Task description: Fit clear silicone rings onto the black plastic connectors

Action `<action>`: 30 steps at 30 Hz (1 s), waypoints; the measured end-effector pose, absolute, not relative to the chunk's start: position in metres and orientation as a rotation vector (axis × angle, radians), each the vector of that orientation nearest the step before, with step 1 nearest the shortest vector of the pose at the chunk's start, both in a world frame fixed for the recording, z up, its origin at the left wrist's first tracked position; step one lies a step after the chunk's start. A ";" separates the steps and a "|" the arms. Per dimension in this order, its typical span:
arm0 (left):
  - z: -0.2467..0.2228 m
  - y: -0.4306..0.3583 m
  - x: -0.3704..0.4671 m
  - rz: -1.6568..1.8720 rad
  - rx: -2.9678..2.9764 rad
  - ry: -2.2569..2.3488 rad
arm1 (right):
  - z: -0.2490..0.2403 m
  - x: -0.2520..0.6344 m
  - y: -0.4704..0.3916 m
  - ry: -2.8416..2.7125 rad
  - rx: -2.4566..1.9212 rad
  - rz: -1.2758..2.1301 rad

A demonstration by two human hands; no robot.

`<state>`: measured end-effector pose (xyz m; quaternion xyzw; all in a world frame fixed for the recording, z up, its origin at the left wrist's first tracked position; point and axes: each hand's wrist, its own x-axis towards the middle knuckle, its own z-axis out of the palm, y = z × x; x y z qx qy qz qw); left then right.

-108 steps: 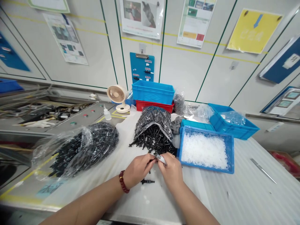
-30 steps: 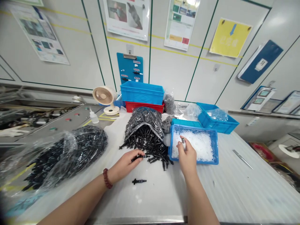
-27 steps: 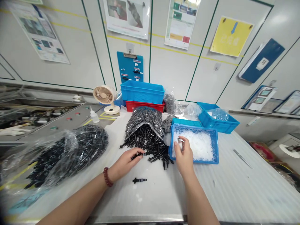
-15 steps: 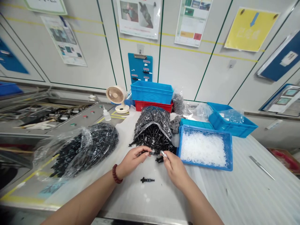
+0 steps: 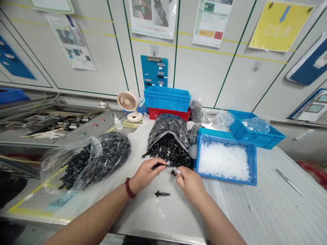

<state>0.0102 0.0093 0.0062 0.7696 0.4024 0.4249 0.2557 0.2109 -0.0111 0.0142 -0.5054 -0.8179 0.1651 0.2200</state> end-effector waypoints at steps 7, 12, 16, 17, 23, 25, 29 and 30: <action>0.008 0.009 0.013 1.092 1.931 1.039 | 0.016 0.209 -0.011 -2.314 -1.455 0.452; 0.012 0.013 0.011 1.137 1.282 0.957 | 0.017 0.210 -0.010 -2.226 -1.500 0.448; 0.019 0.014 0.008 1.134 0.837 0.800 | 0.016 0.212 -0.009 -2.136 -1.543 0.460; 0.020 0.014 0.008 1.117 0.805 0.783 | 0.015 0.213 -0.008 -2.113 -1.555 0.460; 0.010 0.013 0.009 0.858 1.295 0.950 | 0.013 0.216 -0.005 -2.068 -1.603 0.414; 0.007 0.010 0.009 0.662 1.678 0.913 | 0.013 0.216 -0.005 -2.073 -1.612 0.407; 0.006 0.001 0.011 0.363 2.229 0.837 | 0.013 0.215 -0.006 -2.079 -1.607 0.390; 0.006 -0.002 0.012 0.298 2.306 0.864 | 0.013 0.214 -0.006 -2.081 -1.607 0.380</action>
